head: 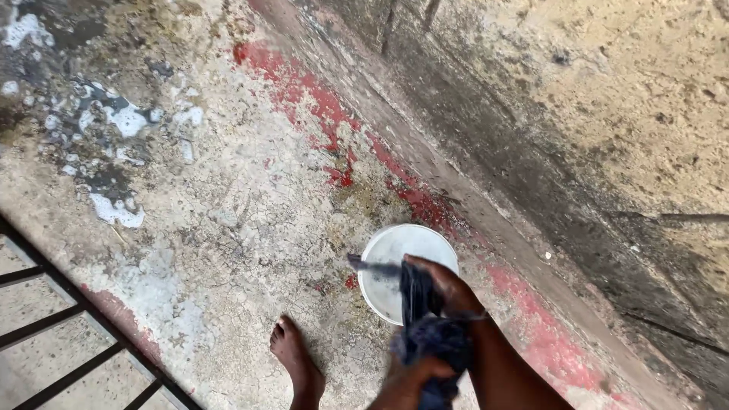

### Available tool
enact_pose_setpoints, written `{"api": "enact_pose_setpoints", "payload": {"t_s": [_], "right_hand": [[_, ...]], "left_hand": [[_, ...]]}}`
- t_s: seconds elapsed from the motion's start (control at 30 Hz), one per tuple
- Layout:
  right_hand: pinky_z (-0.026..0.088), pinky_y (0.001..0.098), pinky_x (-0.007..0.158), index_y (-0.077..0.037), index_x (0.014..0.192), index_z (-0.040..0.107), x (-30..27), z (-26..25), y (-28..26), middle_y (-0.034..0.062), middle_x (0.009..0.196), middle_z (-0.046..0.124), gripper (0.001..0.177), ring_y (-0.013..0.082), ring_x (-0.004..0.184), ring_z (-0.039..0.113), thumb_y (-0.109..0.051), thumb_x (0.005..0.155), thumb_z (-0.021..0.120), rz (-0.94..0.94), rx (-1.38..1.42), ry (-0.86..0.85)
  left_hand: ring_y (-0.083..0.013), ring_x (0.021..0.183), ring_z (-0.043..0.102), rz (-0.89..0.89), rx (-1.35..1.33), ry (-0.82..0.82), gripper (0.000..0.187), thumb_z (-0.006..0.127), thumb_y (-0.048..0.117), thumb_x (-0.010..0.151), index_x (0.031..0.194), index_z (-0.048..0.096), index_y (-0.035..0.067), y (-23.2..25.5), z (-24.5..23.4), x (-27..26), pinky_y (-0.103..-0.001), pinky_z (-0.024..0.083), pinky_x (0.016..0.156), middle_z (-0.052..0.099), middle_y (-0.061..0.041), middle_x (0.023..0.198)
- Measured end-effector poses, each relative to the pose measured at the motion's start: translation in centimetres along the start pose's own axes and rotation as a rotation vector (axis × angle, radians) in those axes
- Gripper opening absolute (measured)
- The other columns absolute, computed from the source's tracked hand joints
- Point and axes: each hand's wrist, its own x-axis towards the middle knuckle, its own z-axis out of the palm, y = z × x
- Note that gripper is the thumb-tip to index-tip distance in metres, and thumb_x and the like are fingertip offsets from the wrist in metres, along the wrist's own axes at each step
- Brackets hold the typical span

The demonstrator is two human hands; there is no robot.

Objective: The recorder is scrubbing a balcony floor with soapy water and a cloth, then rinsing it.

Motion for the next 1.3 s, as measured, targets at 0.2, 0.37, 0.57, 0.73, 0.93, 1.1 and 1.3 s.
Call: {"api": "enact_pose_setpoints", "payload": {"t_s": [0.2, 0.37, 0.57, 0.73, 0.93, 1.1, 1.3], "right_hand": [[0.056, 0.0342, 0.067, 0.002, 0.123, 0.069, -9.3, 8.0, 1.9, 0.0104, 0.102, 0.076, 0.042, 0.0196, 0.075, 0.069, -0.026, 0.093, 0.072, -0.384, -0.002, 0.163], [0.052, 0.0355, 0.084, -0.013, 0.109, 0.073, -11.0, 5.8, 5.2, 0.0081, 0.119, 0.075, 0.030, 0.0212, 0.101, 0.068, -0.035, 0.099, 0.055, -0.751, -0.553, 0.466], [0.058, 0.0413, 0.076, 0.004, 0.113, 0.071, -9.6, 4.5, -1.3, 0.0185, 0.110, 0.071, 0.059, 0.0293, 0.091, 0.066, -0.053, 0.098, 0.064, -0.078, -0.084, 0.319], [0.049, 0.0338, 0.073, -0.004, 0.127, 0.069, -0.3, -2.6, -1.4, 0.0090, 0.112, 0.070, 0.037, 0.0178, 0.085, 0.054, -0.027, 0.098, 0.067, -0.450, -0.053, 0.088], [0.034, 0.0473, 0.111, -0.014, 0.136, 0.061, -10.9, 6.5, 6.4, 0.0053, 0.138, 0.066, 0.044, 0.0171, 0.130, 0.058, -0.042, 0.103, 0.052, -0.980, -1.244, 0.641], [0.033, 0.0585, 0.111, -0.018, 0.131, 0.061, -20.1, 6.7, 15.0, 0.0065, 0.134, 0.066, 0.048, 0.0209, 0.128, 0.060, -0.046, 0.092, 0.062, -1.030, -1.639, 0.796], [0.042, 0.0534, 0.102, -0.010, 0.128, 0.060, -21.9, 6.1, 8.5, 0.0109, 0.125, 0.068, 0.056, 0.0249, 0.118, 0.064, -0.045, 0.085, 0.071, -0.854, -1.576, 0.749]], "left_hand": [[-0.0102, 0.094, 0.045, -0.318, -0.234, -0.446, 0.035, 0.039, 0.050, 0.088, 0.104, 0.047, 0.021, 6.5, 2.1, -10.2, -0.036, 0.036, 0.077, 0.050, 0.004, 0.102], [-0.0239, 0.106, 0.068, -0.703, -0.610, -1.207, 0.055, 0.069, 0.047, 0.087, 0.131, 0.068, 0.013, 4.9, 6.3, -13.8, -0.044, 0.059, 0.092, 0.071, -0.011, 0.123], [-0.0196, 0.082, 0.062, -0.722, -0.111, -1.149, 0.038, 0.083, 0.027, 0.086, 0.118, 0.067, 0.015, 7.4, 6.5, -17.4, -0.035, 0.054, 0.069, 0.066, -0.006, 0.098], [-0.0214, 0.080, 0.067, -0.770, -0.254, -1.147, 0.031, 0.072, 0.024, 0.091, 0.116, 0.067, 0.007, 5.4, 7.4, -16.3, -0.036, 0.058, 0.067, 0.069, -0.010, 0.096], [-0.0242, 0.087, 0.075, -0.783, -0.489, -1.026, 0.030, 0.062, 0.023, 0.096, 0.117, 0.065, 0.002, 5.4, 9.1, -14.7, -0.039, 0.063, 0.077, 0.074, -0.013, 0.102], [-0.0272, 0.084, 0.071, -0.752, -0.628, -1.317, 0.027, 0.075, 0.011, 0.102, 0.121, 0.061, -0.001, 6.3, 6.1, -19.6, -0.042, 0.060, 0.073, 0.068, -0.013, 0.099], [-0.0268, 0.064, 0.068, -0.941, -0.560, -1.027, 0.030, 0.068, 0.009, 0.086, 0.116, 0.066, 0.011, 19.0, 3.0, -26.6, -0.043, 0.058, 0.056, 0.070, -0.013, 0.084]]}}
